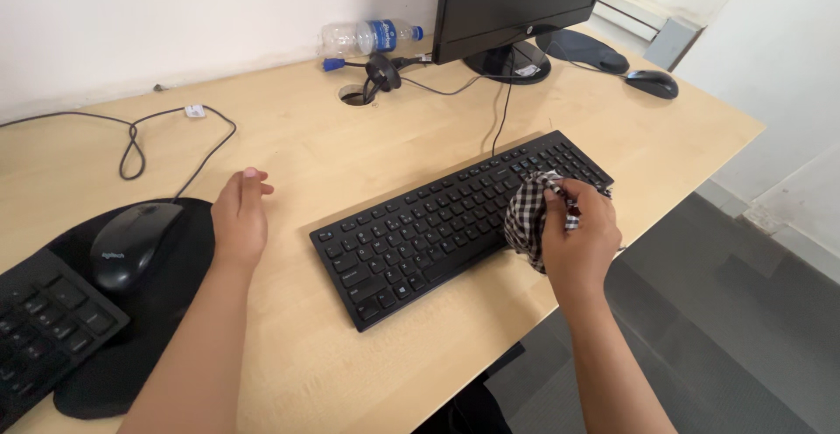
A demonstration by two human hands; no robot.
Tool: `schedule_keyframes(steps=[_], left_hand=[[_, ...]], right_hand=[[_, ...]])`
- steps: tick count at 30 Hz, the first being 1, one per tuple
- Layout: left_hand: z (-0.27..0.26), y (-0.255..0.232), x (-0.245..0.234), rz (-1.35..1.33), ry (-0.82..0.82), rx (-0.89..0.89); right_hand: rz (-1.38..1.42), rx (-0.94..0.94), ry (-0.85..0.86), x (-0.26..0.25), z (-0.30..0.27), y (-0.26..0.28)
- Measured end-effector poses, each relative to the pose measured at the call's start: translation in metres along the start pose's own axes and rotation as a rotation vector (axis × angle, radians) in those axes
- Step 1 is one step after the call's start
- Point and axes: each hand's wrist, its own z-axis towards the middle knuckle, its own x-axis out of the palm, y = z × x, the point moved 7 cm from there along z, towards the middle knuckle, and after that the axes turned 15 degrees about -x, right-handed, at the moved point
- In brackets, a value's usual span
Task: The person wipes down a computer keyboard and the back of a monitor with a cloth.
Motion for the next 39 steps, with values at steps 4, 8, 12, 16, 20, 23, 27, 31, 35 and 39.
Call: schedule_keyframes(steps=[4,8,12,16,20,23,27,31,35,39], left_hand=[[0.014,-0.005,0.0,0.082,-0.048,0.073],[-0.012,-0.02,0.018,0.166,-0.172,0.123],[-0.056,-0.035,0.043,0.187,-0.019,0.015],[-0.072,-0.052,0.046,0.251,0.075,-0.017],[-0.085,-0.058,0.048,0.352,0.053,0.046],[-0.09,-0.06,0.047,0.351,0.003,0.152],[-0.092,-0.058,0.044,0.309,0.013,0.167],[-0.094,-0.059,0.04,0.282,0.057,0.101],[-0.09,-0.048,0.038,0.234,0.169,-0.098],[-0.089,-0.042,0.037,0.174,0.181,-0.105]], right_hand=[[0.098,-0.045,-0.008,0.015,0.005,0.011],[0.279,-0.126,0.191,0.053,-0.017,0.06],[0.507,-0.661,0.498,0.065,-0.063,0.162],[0.579,-0.667,0.681,0.064,-0.066,0.177],[0.493,-0.625,0.676,0.062,-0.049,0.161],[0.734,-0.635,0.83,0.057,-0.075,0.171],[0.818,-0.546,0.845,0.059,-0.087,0.142],[0.594,-0.366,0.811,0.054,-0.073,0.07],[0.145,-0.084,0.442,0.013,-0.015,-0.003],[0.092,-0.417,0.555,0.031,-0.023,0.053]])
